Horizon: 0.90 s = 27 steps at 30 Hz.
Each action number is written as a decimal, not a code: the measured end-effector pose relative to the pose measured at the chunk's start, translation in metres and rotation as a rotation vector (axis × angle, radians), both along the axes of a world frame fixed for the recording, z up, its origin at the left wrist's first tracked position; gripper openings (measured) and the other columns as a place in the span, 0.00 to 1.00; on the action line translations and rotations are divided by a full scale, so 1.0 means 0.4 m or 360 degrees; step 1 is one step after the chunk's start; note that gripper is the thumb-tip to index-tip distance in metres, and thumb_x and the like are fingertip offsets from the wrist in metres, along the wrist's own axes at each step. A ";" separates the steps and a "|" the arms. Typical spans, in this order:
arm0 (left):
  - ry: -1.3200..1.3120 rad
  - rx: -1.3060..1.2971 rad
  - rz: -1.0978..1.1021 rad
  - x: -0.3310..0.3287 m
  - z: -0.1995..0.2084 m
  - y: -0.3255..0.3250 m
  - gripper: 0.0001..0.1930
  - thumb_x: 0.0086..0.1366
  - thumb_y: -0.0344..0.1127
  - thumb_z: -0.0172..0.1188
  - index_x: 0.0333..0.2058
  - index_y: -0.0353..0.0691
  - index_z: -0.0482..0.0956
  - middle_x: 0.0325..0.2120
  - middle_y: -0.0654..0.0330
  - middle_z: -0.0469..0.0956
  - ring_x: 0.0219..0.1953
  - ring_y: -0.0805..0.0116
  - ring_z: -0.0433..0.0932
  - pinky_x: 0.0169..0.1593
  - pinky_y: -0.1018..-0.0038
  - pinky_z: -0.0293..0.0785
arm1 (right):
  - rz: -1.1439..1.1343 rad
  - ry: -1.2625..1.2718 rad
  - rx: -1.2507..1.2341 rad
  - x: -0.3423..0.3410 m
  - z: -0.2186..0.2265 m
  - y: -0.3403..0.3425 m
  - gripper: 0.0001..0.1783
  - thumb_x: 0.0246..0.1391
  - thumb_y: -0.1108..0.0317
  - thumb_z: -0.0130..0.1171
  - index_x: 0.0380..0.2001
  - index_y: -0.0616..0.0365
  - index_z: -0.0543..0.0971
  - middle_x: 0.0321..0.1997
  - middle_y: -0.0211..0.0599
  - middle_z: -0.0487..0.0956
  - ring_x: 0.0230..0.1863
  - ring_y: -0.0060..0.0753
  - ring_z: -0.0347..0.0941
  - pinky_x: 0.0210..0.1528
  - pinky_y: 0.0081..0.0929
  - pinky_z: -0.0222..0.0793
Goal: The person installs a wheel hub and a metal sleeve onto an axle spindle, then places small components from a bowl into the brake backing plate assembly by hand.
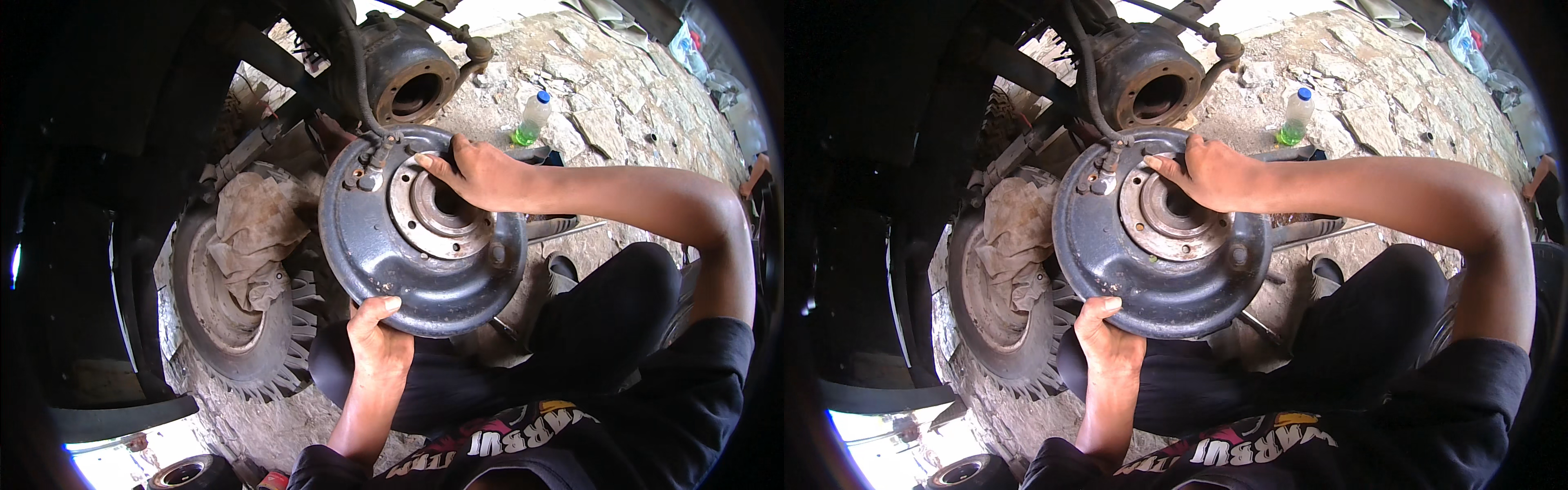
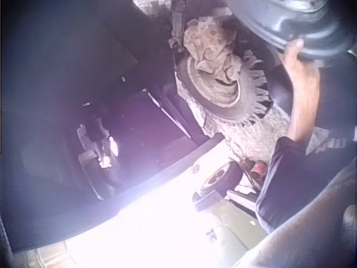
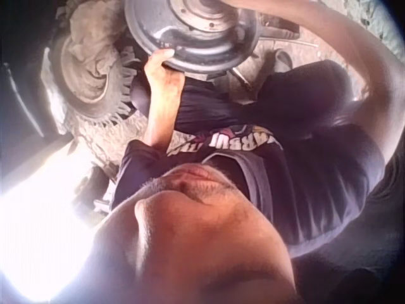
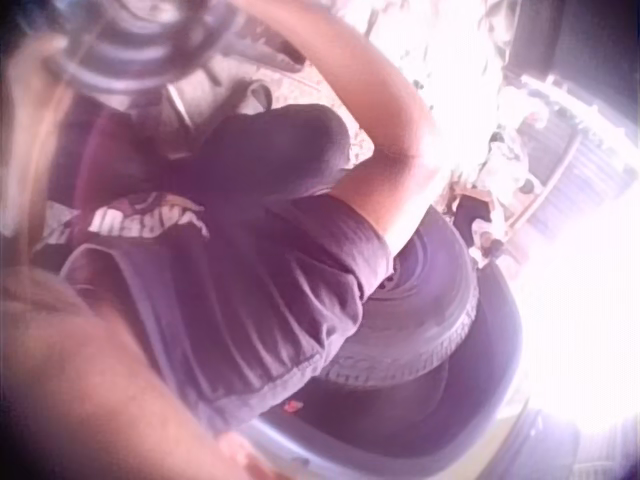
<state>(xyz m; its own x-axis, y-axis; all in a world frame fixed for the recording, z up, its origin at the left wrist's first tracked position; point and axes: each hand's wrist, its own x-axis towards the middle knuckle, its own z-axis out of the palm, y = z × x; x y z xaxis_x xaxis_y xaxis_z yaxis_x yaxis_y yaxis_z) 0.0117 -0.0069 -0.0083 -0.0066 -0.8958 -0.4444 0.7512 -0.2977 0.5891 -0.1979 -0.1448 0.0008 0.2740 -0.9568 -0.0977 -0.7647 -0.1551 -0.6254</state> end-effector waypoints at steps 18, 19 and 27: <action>0.0023 0.0006 -0.0034 0.036 0.006 0.000 0.35 0.43 0.28 0.56 0.56 0.33 0.70 0.50 0.50 0.77 0.52 0.51 0.77 0.61 0.56 0.73 | -0.0356 -0.0296 0.0070 -0.153 -0.027 -0.042 0.39 0.66 0.36 0.41 0.41 0.70 0.76 0.39 0.66 0.78 0.41 0.50 0.80 0.43 0.45 0.75; 0.0016 0.0017 -0.0058 0.026 0.002 -0.002 0.35 0.43 0.28 0.56 0.57 0.33 0.70 0.50 0.50 0.77 0.52 0.51 0.77 0.60 0.56 0.73 | -0.0526 -0.0347 -0.0017 -0.205 -0.110 -0.045 0.44 0.65 0.32 0.39 0.48 0.70 0.76 0.45 0.66 0.78 0.49 0.53 0.78 0.53 0.48 0.72; -0.0018 0.0123 0.0002 0.037 -0.032 -0.027 0.33 0.44 0.31 0.55 0.56 0.36 0.72 0.49 0.53 0.78 0.51 0.53 0.78 0.59 0.56 0.73 | -0.0764 -0.1847 0.1534 -0.124 -0.180 0.041 0.49 0.57 0.29 0.50 0.66 0.60 0.65 0.69 0.49 0.65 0.66 0.44 0.66 0.67 0.49 0.62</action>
